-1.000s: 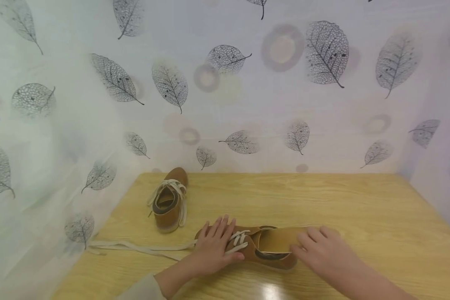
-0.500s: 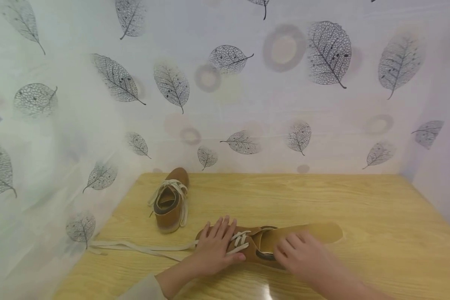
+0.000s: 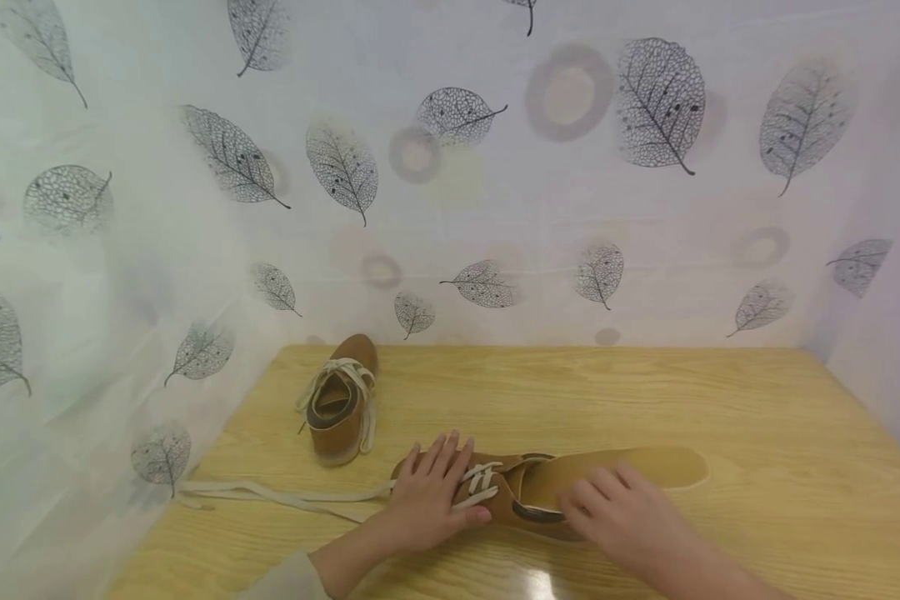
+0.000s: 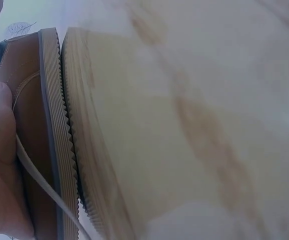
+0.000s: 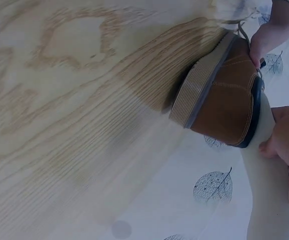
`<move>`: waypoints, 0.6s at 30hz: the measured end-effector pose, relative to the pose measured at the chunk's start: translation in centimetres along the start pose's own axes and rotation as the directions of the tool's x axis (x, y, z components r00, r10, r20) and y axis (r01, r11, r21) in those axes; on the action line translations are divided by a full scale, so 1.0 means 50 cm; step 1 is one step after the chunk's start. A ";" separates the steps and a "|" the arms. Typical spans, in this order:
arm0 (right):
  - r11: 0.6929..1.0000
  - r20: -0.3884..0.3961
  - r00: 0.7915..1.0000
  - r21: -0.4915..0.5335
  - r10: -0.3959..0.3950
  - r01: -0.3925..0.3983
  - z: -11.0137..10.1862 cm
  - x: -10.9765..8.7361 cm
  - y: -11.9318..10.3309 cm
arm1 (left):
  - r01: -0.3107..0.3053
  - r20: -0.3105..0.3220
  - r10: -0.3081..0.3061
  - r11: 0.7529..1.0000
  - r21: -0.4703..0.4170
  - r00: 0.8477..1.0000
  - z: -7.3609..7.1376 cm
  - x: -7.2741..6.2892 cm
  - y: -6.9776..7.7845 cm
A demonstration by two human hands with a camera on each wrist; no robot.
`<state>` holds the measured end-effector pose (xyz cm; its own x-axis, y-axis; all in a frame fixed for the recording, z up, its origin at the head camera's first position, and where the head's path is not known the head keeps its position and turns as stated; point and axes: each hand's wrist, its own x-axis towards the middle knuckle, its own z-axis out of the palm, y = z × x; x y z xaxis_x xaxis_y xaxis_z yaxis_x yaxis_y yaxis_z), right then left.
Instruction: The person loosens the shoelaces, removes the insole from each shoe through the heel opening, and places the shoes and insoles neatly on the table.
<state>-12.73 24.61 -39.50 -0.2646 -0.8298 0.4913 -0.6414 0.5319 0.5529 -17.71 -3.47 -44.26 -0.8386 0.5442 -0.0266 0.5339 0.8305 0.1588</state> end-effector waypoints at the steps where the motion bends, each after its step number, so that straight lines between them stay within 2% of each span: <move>1: 1.000 -0.009 1.000 0.004 0.004 -0.004 -0.002 -0.003 0.002 | 0.001 0.000 -0.001 1.000 0.001 1.000 0.000 0.000 0.000; 7: 0.999 -0.040 0.999 0.047 0.018 -0.017 -0.010 -0.019 0.015 | 0.005 0.003 -0.005 1.000 0.007 1.000 0.000 0.000 -0.001; 9: 0.999 -0.029 0.999 0.052 0.017 -0.015 -0.012 -0.021 0.018 | 0.002 0.002 -0.002 1.000 0.011 1.000 0.000 0.000 -0.001; 15: 0.999 0.084 0.996 -0.003 -0.043 0.043 -0.013 -0.005 0.008 | 0.009 0.005 -0.009 0.999 0.034 1.000 0.001 0.002 0.003; 18: 0.998 0.051 0.997 -0.023 -0.062 0.063 -0.002 0.006 -0.002 | 0.014 0.005 -0.014 0.999 0.043 1.000 0.000 0.002 0.006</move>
<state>-12.68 24.30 -39.35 -0.2610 -0.8686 0.4213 -0.6399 0.4824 0.5981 -17.66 -3.16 -44.20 -0.8453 0.5332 -0.0340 0.5265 0.8422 0.1158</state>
